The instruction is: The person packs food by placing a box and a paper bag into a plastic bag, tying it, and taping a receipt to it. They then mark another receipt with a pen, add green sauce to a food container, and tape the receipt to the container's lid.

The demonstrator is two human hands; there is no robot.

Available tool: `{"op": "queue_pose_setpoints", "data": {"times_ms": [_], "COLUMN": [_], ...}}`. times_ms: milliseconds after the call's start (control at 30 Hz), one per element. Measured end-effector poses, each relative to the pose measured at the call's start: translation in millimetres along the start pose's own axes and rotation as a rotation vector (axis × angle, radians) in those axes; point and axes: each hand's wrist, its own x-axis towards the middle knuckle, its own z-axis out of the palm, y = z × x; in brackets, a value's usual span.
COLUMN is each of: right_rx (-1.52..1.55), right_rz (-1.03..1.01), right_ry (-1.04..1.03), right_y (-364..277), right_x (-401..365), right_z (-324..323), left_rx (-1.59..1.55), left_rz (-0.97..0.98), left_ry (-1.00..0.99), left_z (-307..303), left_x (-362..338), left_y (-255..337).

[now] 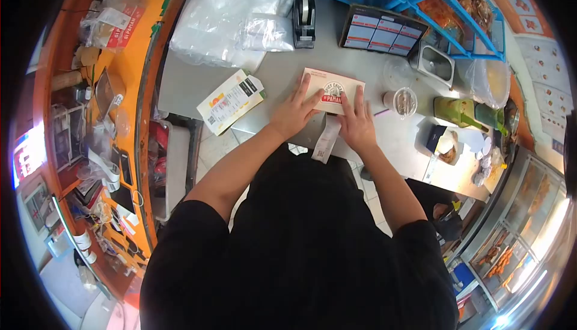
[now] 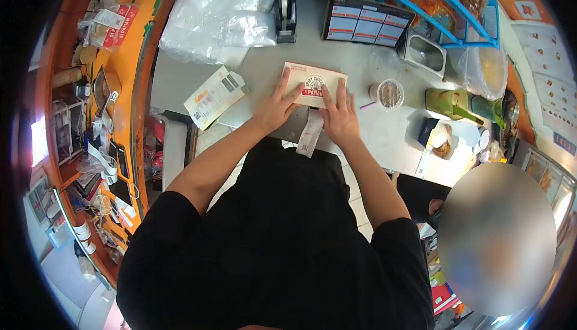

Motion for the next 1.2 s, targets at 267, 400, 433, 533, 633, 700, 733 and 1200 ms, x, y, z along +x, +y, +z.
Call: {"op": "queue_pose_setpoints", "data": {"times_ms": [267, 400, 433, 533, 633, 700, 733, 1200], "right_rx": [0.790, 0.872, 0.830, 1.032, 1.140, 1.058, 1.053, 0.463], "right_rz": [0.335, 0.738, 0.811, 0.923, 0.825, 0.563, 0.569, 0.642], "right_ry": [0.221, -0.256, -0.236, -0.241, -0.200, -0.040, -0.036, 0.231], "right_y": [-34, -47, -52, -54, -44, -27, -32, -100], "right_x": [187, 270, 274, 263, 231, 204, 198, 158], "right_z": [17, 14, 14, -3, -10, 19, 22, -33], "left_rx": [0.047, 0.048, 0.037, 0.044, -0.021, 0.003, -0.003, -0.073], "left_rz": [0.033, 0.018, 0.009, 0.027, 0.027, 0.020, 0.024, 0.014], "left_ry": [-0.024, -0.001, 0.005, 0.028, 0.031, -0.002, -0.003, 0.056], "left_z": [-5, 1, 1, 2, 2, 3, 2, -3], "left_x": [-1, -2, -2, -2, -3, -3, -3, 1], "left_y": [-1, 0, -1, -2, -2, -3, -3, -1]}}
